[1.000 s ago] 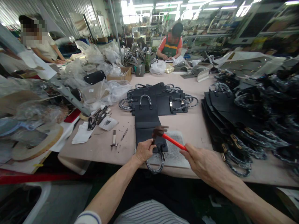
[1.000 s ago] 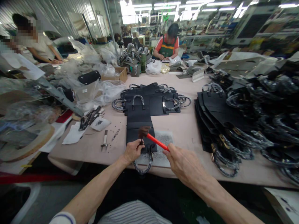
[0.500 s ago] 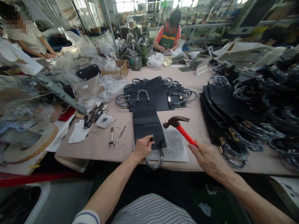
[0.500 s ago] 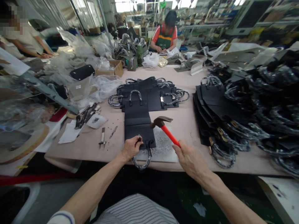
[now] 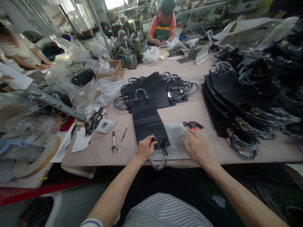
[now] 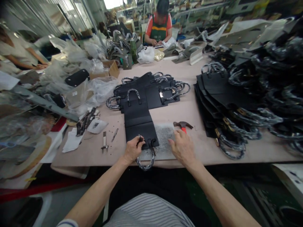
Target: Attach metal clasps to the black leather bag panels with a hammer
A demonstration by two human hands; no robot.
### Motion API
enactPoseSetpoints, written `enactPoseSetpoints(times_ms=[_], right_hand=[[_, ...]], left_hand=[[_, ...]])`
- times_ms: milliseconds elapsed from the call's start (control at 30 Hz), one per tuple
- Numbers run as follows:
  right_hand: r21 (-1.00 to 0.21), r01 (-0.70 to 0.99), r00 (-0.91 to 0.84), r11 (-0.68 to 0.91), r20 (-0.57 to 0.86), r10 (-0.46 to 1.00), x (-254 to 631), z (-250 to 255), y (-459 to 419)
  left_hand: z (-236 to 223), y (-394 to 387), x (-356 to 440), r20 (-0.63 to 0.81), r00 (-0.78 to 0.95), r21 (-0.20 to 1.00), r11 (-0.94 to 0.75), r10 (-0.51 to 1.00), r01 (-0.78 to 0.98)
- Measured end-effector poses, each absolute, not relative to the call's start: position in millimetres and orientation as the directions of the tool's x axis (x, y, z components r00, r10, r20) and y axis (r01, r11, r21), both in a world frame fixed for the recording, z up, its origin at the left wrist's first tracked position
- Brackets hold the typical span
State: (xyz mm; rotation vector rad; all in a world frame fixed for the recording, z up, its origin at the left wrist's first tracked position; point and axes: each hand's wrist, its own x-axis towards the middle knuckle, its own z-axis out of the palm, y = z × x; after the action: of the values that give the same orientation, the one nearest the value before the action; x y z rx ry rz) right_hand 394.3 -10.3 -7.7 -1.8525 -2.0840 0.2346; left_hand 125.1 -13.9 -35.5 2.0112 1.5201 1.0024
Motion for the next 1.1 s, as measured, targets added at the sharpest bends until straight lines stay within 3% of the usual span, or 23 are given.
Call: enactPoseSetpoints(times_ms=[67,133,367,533,600,667,733,833,933,1033,1100], right_hand=[[-0.377,0.864,-0.264,0.334,0.226,0.938,355.8,-7.6,-10.3],[-0.393,0.808,-0.38,0.439,0.22,0.898,322.4,-11.9,-12.7],[-0.461,0.781,-0.396,0.422,0.159,0.905,295.6,-31.7,-20.3],[-0.48,0.775,-0.376,0.411,0.172,0.911,298.9,-31.1,-18.6],[-0.485,0.773,-0.374,0.408,0.17,0.912,297.9,-30.0,-18.9],[-0.49,0.773,-0.374,0.404,0.162,0.913,297.4,-29.0,-19.3],[-0.496,0.773,-0.37,0.396,0.156,0.916,297.5,-28.1,-19.5],[-0.501,0.771,-0.37,0.393,0.151,0.917,297.9,-27.6,-19.3],[-0.501,0.769,-0.371,0.398,0.158,0.915,297.9,-28.5,-19.2],[-0.497,0.769,-0.369,0.401,0.167,0.914,297.4,-29.8,-19.4],[-0.493,0.772,-0.368,0.402,0.169,0.914,297.0,-30.1,-19.7]], left_hand=[[-32.5,-13.8,125.9,0.278,0.134,0.719,-0.298,0.951,0.627],[-29.5,-12.9,126.6,0.253,0.114,0.75,-0.269,0.961,0.605],[-23.2,-8.5,123.9,0.08,-0.1,0.909,-0.032,0.992,0.415],[-11.0,-18.1,124.0,0.262,0.12,0.85,-0.288,0.958,0.442],[-3.0,-14.5,119.8,0.29,-0.049,0.882,-0.247,0.956,0.401],[1.8,-5.7,107.4,0.21,-0.342,0.937,-0.089,0.916,0.337],[1.1,2.6,86.8,0.094,-0.447,0.935,0.076,0.89,0.347],[-5.1,4.1,51.3,0.011,-0.363,0.786,0.216,0.932,0.579],[-6.0,-3.0,28.1,-0.039,-0.284,0.513,0.263,0.958,0.817],[0.0,-6.1,22.0,-0.14,-0.255,0.252,0.284,0.957,0.925],[3.2,-4.6,23.3,-0.205,-0.237,0.178,0.274,0.95,0.945]])
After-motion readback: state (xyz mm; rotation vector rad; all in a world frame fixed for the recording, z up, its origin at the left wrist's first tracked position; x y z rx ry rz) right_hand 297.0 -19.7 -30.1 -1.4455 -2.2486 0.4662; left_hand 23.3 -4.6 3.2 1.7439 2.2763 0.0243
